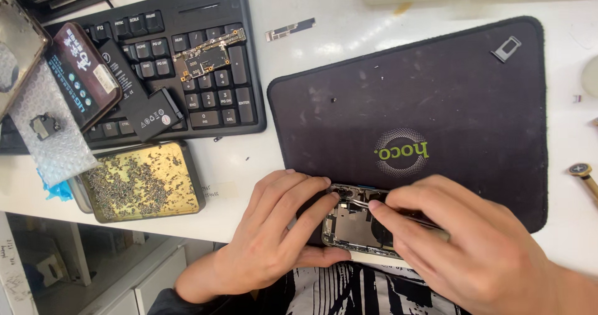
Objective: The person disassembles a smartphone by removing screws and prying open the casing. They use a screwdriver and tweezers to detach internal components and separate the back cover from the frame.
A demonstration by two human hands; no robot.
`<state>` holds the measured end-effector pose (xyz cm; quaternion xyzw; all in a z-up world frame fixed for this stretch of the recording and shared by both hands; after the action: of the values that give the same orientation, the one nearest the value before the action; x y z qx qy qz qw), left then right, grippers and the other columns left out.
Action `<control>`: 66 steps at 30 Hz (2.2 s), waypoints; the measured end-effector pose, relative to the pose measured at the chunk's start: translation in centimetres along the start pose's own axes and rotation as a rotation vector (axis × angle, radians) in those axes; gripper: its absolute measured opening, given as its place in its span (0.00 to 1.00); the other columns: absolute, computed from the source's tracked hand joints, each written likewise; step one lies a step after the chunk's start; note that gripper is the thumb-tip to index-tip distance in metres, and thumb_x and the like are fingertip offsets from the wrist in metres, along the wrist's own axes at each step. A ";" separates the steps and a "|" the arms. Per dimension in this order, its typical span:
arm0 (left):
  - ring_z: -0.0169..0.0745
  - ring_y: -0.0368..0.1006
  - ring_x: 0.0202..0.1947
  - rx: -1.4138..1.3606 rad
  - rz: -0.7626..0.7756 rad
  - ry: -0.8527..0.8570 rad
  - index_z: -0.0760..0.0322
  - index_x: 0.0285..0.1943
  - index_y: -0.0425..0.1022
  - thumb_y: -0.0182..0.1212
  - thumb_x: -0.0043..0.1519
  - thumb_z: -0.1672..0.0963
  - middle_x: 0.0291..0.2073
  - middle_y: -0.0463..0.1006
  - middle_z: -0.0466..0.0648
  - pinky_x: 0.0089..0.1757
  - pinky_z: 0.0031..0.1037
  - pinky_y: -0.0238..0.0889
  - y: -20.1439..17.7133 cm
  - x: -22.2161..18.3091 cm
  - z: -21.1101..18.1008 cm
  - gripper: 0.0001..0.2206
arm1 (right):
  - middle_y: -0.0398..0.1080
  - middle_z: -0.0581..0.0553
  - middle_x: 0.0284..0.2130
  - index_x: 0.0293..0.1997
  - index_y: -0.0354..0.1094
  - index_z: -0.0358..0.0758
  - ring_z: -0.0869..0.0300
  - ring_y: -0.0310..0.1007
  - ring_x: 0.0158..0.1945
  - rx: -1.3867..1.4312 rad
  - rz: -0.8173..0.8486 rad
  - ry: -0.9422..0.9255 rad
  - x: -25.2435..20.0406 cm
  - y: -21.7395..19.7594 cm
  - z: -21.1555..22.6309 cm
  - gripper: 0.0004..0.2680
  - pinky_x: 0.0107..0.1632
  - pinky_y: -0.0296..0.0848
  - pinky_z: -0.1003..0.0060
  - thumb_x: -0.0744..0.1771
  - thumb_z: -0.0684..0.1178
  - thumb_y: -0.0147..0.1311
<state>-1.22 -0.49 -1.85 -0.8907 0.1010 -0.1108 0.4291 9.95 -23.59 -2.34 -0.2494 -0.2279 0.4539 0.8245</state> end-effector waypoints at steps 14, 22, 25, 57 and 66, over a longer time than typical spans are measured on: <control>0.59 0.68 0.58 -0.008 0.018 0.003 0.74 0.57 0.73 0.74 0.55 0.47 0.58 0.71 0.60 0.57 0.51 0.63 0.1 -0.4 0.2 0.30 | 0.72 0.32 0.38 0.47 0.74 0.22 0.53 0.78 0.35 -0.110 -0.139 -0.012 -2.0 2.9 1.3 0.12 0.37 0.80 0.63 0.61 0.34 0.62; 0.58 0.68 0.57 -0.016 0.012 0.010 0.75 0.57 0.73 0.74 0.55 0.47 0.57 0.71 0.60 0.57 0.51 0.63 0.2 -0.3 0.2 0.30 | 0.73 0.31 0.38 0.46 0.74 0.21 0.52 0.79 0.36 -0.124 -0.133 -0.004 -1.0 2.3 1.8 0.14 0.38 0.80 0.63 0.57 0.34 0.63; 0.59 0.68 0.57 -0.011 0.008 0.013 0.75 0.57 0.73 0.74 0.55 0.47 0.57 0.71 0.60 0.57 0.51 0.63 0.3 -0.4 0.2 0.30 | 0.73 0.32 0.38 0.45 0.74 0.23 0.53 0.79 0.36 -0.131 -0.147 0.027 -0.9 2.6 2.0 0.13 0.37 0.81 0.66 0.58 0.33 0.64; 0.58 0.69 0.57 0.013 -0.017 0.005 0.74 0.56 0.74 0.73 0.55 0.46 0.57 0.71 0.58 0.56 0.50 0.65 0.7 -0.5 0.1 0.30 | 0.73 0.36 0.42 0.46 0.76 0.26 0.56 0.79 0.38 -0.102 -0.125 0.089 -0.9 2.2 1.8 0.14 0.38 0.79 0.67 0.57 0.36 0.63; 0.58 0.69 0.57 0.012 -0.009 0.008 0.73 0.56 0.75 0.73 0.55 0.46 0.57 0.71 0.59 0.56 0.50 0.65 0.6 -0.5 0.1 0.30 | 0.72 0.35 0.42 0.46 0.75 0.24 0.55 0.79 0.39 -0.105 -0.141 0.048 -0.6 2.3 1.8 0.13 0.39 0.80 0.68 0.59 0.36 0.62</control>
<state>-1.72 -0.63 -2.50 -0.8882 0.0981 -0.1171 0.4334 7.13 -22.71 -2.45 -0.2864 -0.2484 0.3759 0.8456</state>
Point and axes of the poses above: each hand's wrist, its own x-axis towards the middle knuckle, its own y-axis out of the palm, z = x × y, the point moved 1 cm from there along x, towards the middle knuckle
